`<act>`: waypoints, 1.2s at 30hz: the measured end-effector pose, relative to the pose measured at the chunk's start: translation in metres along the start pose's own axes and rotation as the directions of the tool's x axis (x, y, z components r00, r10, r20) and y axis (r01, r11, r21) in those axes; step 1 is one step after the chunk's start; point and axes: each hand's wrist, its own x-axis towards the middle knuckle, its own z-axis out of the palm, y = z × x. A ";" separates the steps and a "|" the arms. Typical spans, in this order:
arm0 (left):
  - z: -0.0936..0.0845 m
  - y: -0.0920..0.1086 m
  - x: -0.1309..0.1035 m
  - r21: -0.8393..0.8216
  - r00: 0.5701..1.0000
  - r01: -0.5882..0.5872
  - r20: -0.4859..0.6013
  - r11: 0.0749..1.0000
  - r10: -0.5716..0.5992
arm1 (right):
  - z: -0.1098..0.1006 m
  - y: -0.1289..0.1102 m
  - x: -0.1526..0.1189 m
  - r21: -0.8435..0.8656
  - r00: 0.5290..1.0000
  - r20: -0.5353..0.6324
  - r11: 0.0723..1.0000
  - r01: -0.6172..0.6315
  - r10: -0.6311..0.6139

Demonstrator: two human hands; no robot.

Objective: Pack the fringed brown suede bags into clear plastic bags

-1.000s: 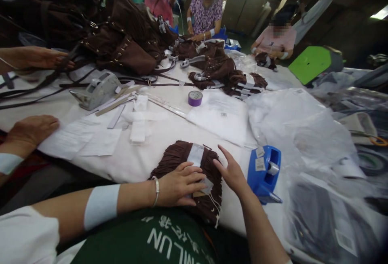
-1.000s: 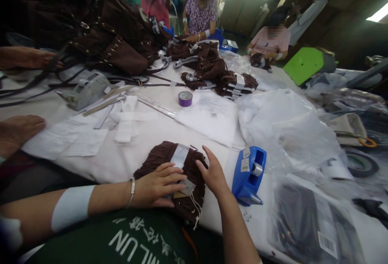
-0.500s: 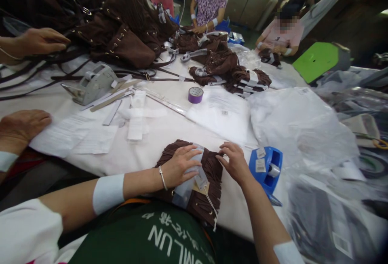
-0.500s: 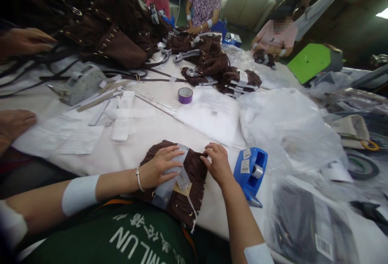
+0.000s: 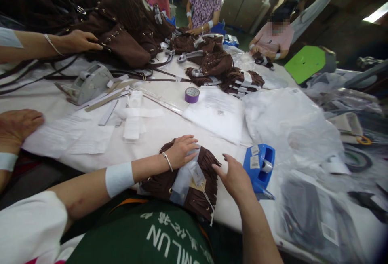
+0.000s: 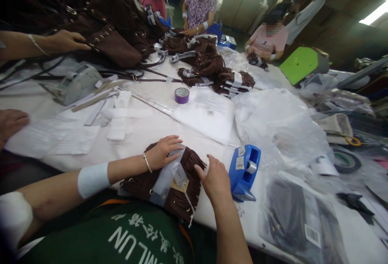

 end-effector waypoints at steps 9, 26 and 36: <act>-0.001 -0.027 0.037 0.098 1.000 0.005 -0.007 0.995 -0.004 | 0.044 0.000 0.000 0.157 0.935 -0.185 0.931 0.331 -0.301; 0.039 -0.051 0.154 0.347 0.908 -0.021 0.400 0.938 -0.127 | 0.071 0.067 -0.016 0.722 0.870 -0.281 0.686 -0.086 0.405; 0.010 -0.043 0.134 0.176 0.940 0.186 0.254 0.967 -0.227 | 0.050 0.064 -0.010 0.817 0.863 -0.227 0.570 -0.084 0.452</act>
